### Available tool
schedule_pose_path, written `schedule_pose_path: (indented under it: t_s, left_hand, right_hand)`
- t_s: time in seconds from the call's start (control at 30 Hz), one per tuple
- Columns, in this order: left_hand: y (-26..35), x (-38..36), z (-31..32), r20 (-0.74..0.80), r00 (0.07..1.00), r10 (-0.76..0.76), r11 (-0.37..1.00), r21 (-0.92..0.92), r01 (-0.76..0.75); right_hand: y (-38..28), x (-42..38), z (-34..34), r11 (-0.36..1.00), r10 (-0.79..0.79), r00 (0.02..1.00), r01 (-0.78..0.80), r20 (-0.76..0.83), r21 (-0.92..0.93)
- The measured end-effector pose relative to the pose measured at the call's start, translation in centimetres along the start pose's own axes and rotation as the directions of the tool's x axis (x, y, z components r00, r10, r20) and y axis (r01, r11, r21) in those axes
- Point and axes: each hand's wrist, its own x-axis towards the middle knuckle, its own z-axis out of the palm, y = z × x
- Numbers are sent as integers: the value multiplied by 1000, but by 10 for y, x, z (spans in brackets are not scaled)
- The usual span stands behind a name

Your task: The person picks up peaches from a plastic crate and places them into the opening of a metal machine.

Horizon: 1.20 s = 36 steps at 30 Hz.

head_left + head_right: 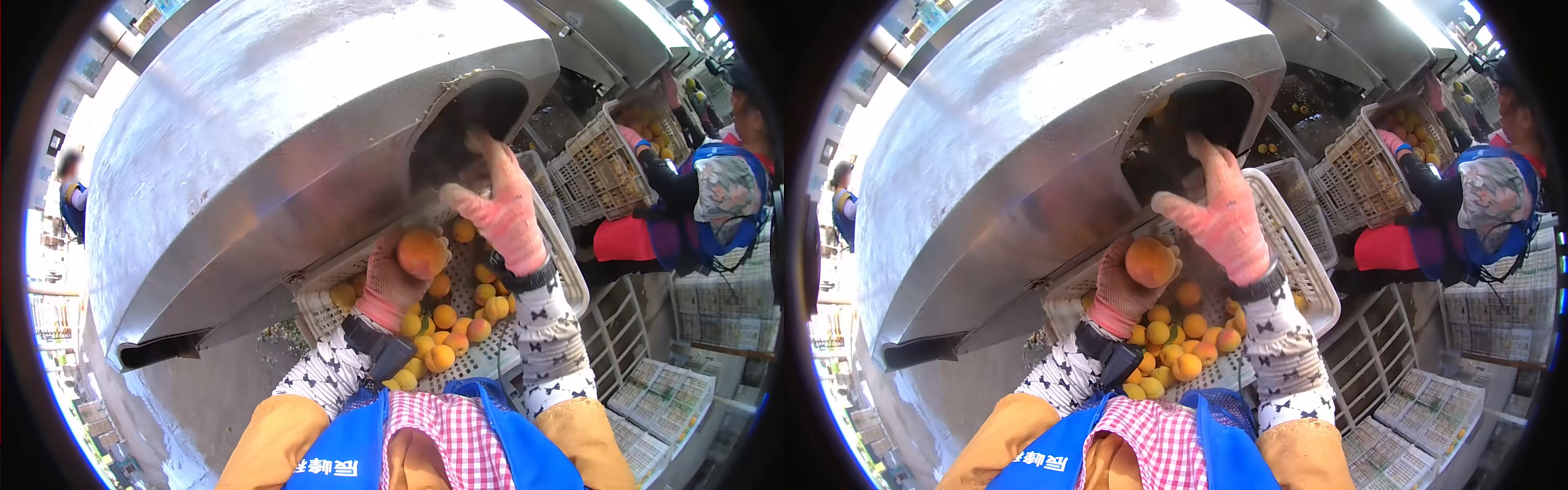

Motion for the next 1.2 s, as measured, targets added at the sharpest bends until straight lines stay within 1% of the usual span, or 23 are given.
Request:
schedule_pose_path:
  t_s: [0.03,0.07,0.13,0.2,0.27,0.33,0.43,0.5,0.53,0.57,0.6,0.63,0.67,0.73,0.77,0.83,0.87,0.9,0.93,1.0,1.07,1.13,1.2]
  left_hand:
    - [6,-2,4,-2,1000,13,997,-70,-13]
    - [11,-1,8,-12,1000,16,997,-70,-17]
    - [22,4,17,55,998,-7,900,-435,31]
    - [28,-1,22,125,984,126,884,-465,-54]
    - [28,1,20,232,958,-169,691,-665,283]
    - [38,-7,29,237,951,-200,698,-647,308]
    - [37,-7,34,186,975,-119,829,-522,201]
    - [26,1,32,143,974,178,979,69,-189]
    - [20,6,26,142,973,180,979,66,-191]
    - [11,10,16,141,988,56,964,-267,-17]
    - [-2,12,3,177,982,-65,809,-567,155]
    - [-26,9,-14,47,981,-189,936,-295,195]
    - [-60,15,-34,40,979,-202,932,-300,205]
    - [-129,3,-65,-190,890,-416,833,314,456]
    - [-138,-8,-65,-199,870,-451,818,298,492]
    - [-148,-3,-55,-125,942,-310,414,875,252]
    - [-164,-1,-56,-122,939,-323,425,867,259]
    - [-186,3,-60,-83,932,-353,282,940,190]
    - [-201,5,-60,-45,921,-388,139,985,106]
    - [-202,19,-64,9,887,-461,255,959,122]
    - [-196,22,-68,57,842,-537,350,923,160]
    - [-184,21,-77,14,748,-663,666,467,582]
    - [-175,24,-97,33,684,-729,643,373,668]
  right_hand:
    - [-3,-19,-10,991,87,995,-80,56,-111]
    - [2,-38,-12,979,-9,994,30,105,-200]
    - [-4,-63,-3,983,137,958,-100,252,-152]
    - [3,-78,10,984,77,976,-41,205,-173]
    - [4,-78,5,976,19,985,18,170,-218]
    - [-1,-75,1,891,-128,985,166,118,-423]
    - [-6,-77,13,925,-65,998,54,-19,-376]
    - [6,-68,19,917,-144,984,95,-101,-387]
    - [11,-53,19,916,-146,984,97,-99,-389]
    - [17,-36,19,922,-139,983,85,-120,-377]
    - [24,-19,20,929,-127,982,70,-137,-363]
    - [33,-1,23,892,-157,983,102,-90,-441]
    - [46,18,27,848,-177,983,132,-40,-514]
    - [83,64,42,456,-534,803,537,265,-710]
    - [84,66,44,511,-501,854,420,138,-750]
    - [51,69,29,545,-454,891,298,23,-783]
    - [23,62,15,942,-272,956,242,-108,-231]
    - [9,51,4,901,-33,995,72,-97,427]
    - [15,36,-5,909,-24,996,59,-89,413]
    - [42,7,-24,981,181,983,-177,-43,75]
    - [107,-38,-25,900,-42,961,155,274,-406]
    - [152,-73,-6,607,410,694,276,592,-745]
    - [218,-106,13,404,488,442,650,753,-643]
